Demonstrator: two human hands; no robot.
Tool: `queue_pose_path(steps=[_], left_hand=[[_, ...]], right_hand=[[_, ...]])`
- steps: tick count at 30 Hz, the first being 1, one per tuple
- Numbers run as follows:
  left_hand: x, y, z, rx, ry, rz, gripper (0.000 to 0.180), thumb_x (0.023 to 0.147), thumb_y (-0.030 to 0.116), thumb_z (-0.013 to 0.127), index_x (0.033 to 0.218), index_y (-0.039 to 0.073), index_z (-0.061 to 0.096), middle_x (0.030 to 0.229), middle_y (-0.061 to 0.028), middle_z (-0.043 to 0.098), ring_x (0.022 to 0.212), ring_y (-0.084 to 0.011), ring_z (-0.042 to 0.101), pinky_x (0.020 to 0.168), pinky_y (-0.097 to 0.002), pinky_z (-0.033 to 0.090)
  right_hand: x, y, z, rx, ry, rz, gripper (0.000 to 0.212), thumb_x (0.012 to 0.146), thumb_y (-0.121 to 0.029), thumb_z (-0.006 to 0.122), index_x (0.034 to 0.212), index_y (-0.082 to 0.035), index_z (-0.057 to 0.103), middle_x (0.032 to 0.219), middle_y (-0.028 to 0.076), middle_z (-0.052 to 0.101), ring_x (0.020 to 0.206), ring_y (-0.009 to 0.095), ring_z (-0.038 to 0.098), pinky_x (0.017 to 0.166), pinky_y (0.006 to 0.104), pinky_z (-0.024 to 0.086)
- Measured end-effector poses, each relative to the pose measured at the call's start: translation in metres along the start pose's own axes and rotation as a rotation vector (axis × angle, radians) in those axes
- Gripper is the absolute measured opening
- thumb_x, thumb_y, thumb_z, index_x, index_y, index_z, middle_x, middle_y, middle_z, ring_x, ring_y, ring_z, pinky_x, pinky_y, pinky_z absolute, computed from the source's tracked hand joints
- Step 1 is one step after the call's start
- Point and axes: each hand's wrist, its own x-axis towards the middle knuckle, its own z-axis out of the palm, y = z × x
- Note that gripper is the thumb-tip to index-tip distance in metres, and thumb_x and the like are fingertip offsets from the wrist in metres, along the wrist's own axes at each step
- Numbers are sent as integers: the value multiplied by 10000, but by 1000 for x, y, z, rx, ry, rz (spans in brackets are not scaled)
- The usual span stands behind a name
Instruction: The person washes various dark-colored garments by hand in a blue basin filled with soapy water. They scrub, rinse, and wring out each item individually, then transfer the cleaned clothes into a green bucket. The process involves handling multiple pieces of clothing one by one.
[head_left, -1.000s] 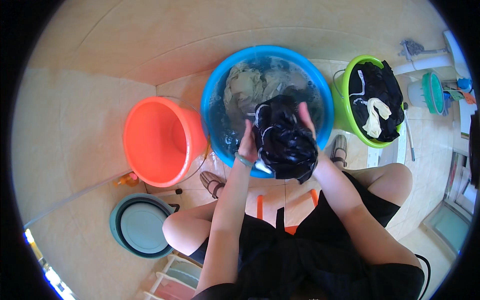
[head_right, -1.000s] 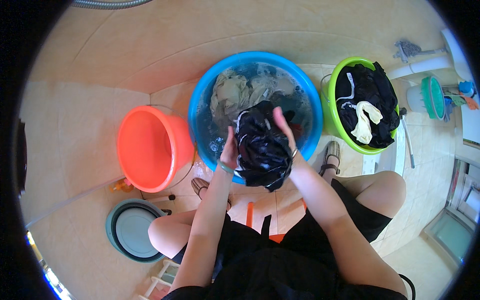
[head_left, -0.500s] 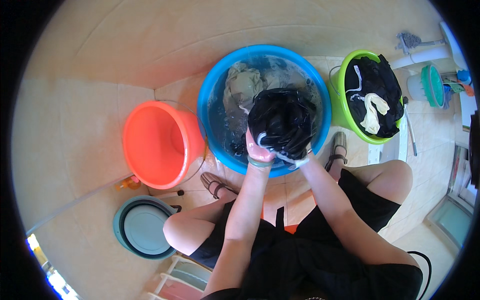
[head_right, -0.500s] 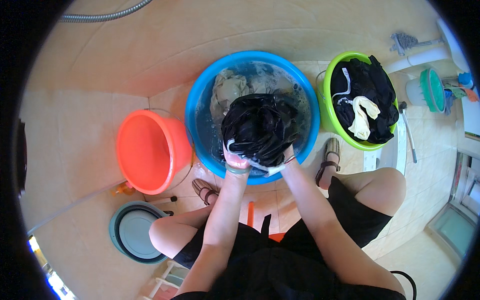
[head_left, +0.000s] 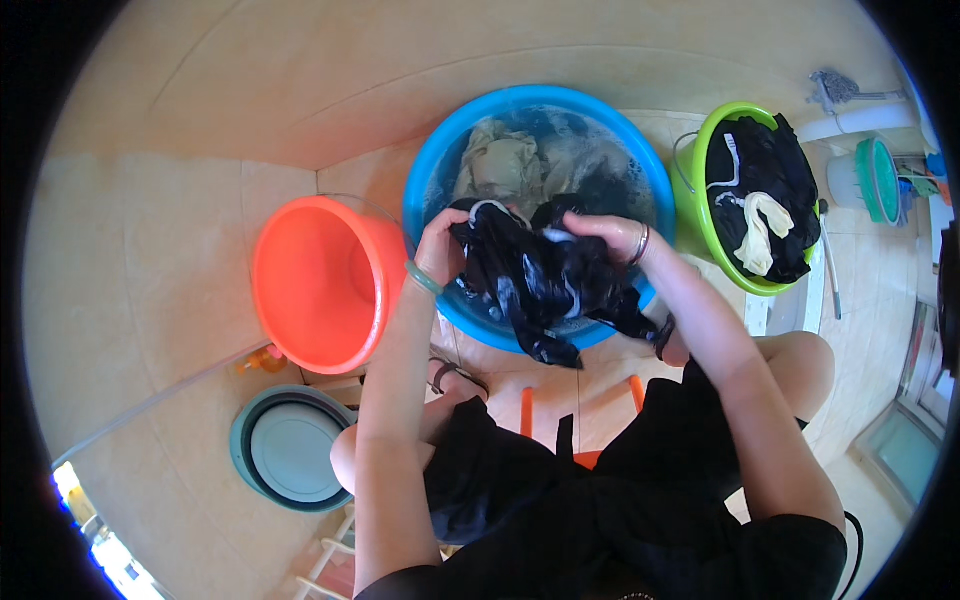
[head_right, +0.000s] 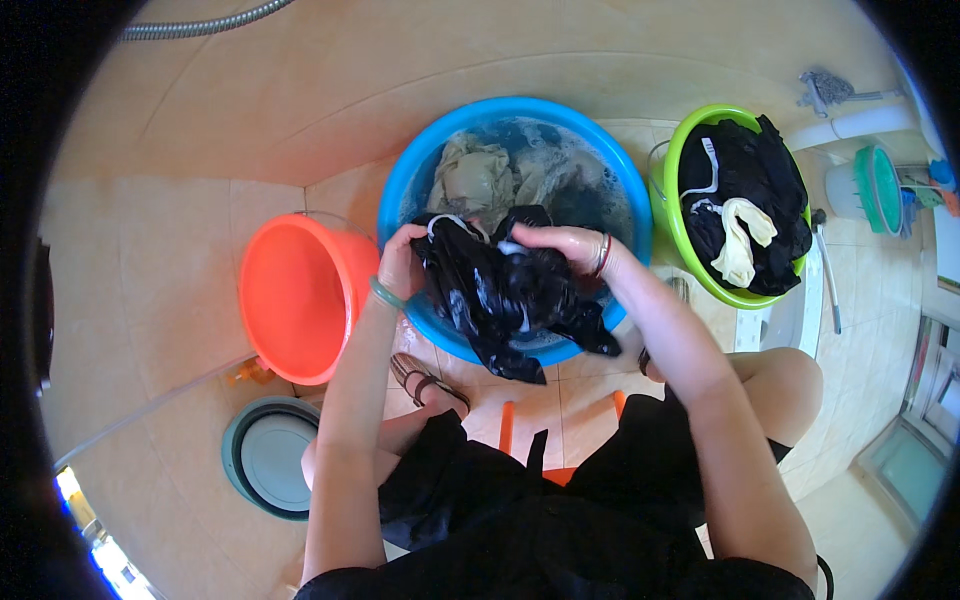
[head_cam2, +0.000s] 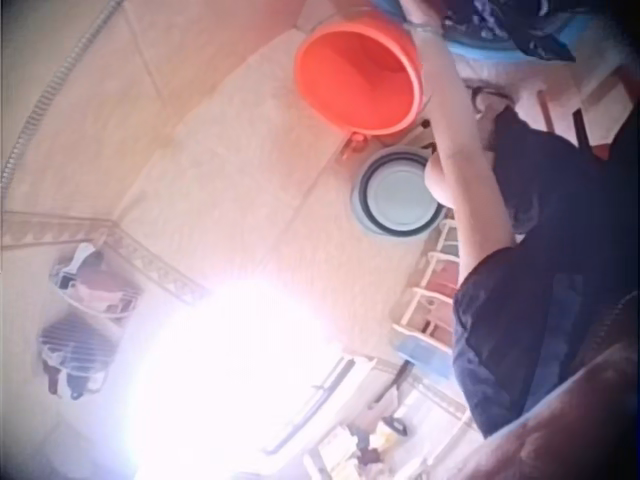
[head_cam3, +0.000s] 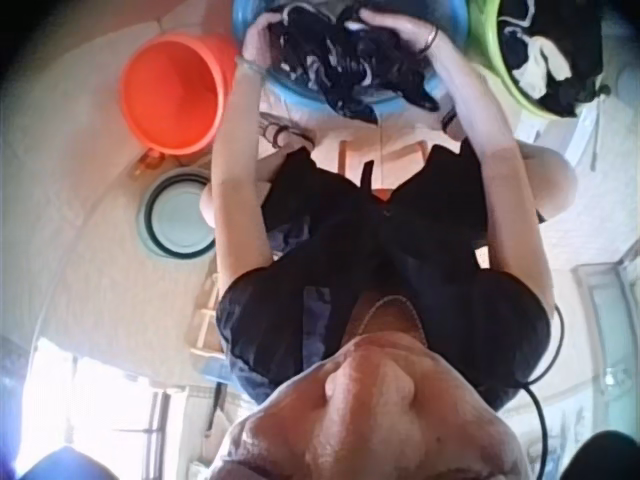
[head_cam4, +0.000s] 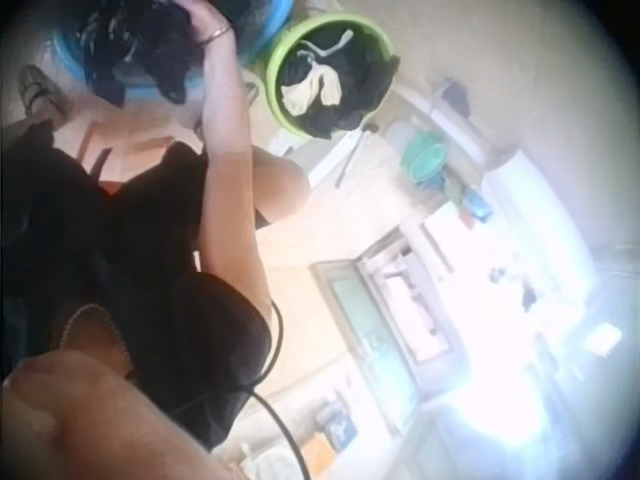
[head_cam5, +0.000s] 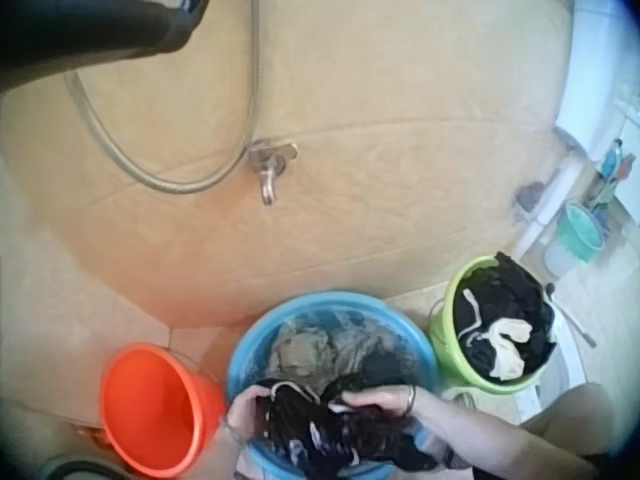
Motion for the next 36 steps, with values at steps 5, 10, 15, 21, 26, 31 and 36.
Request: queue_pose_path(steps=[5,10,15,21,26,31,36], left_hand=[[-22,46,39,692,-285,41,391,746,112,524,1101,1,645,1019,-52,650,948,-149,579,885,-264,449],[-33,35,20,1532,-390,416,477,621,13,601,1087,109,631,1135,-85,574,1077,-201,543,1039,-407,304],[-19,2,-3,2287,-562,703,161,650,41,616,726,156,698,1460,-46,399,1323,-165,411,1147,-533,123],[11,-46,-15,2700,-430,246,673,781,424,636,1333,58,518,1479,-75,366,1440,-263,144,1096,-673,19],[55,-78,-23,2549,-277,-5,667,805,497,614,1314,73,541,1482,-123,351,1437,-261,154,1094,-669,-11],[79,-90,-37,2504,-351,-151,496,895,406,502,1274,97,585,1515,-117,298,1439,-256,156,1119,-626,-1],[135,-156,-92,2590,-128,134,518,927,235,413,1431,117,393,1537,-81,266,1423,-245,224,1146,-566,82]], right_hand=[[-9,-54,31,-1754,-120,277,796,838,-675,500,813,101,675,795,212,666,977,276,584,882,372,441],[-21,-39,-4,-2279,39,-208,423,786,-444,639,763,-30,720,896,145,662,1044,282,575,1070,377,303],[-1,-23,-24,-2248,372,-6,372,738,-400,678,953,-99,708,956,108,653,1088,271,554,1064,365,288],[28,31,-52,-2571,402,452,737,743,-568,611,1243,-27,600,1397,175,463,1359,319,318,1147,458,64],[73,44,-75,-2521,296,765,577,874,-439,504,1292,-45,561,1414,148,455,1386,316,283,1135,517,46],[101,63,-118,-2537,257,712,426,945,-215,405,1323,-68,536,1388,78,499,1325,278,396,1133,467,143],[103,113,-213,-2356,855,228,388,939,-237,418,1278,-136,577,1300,51,577,1251,216,490,1060,374,349]])
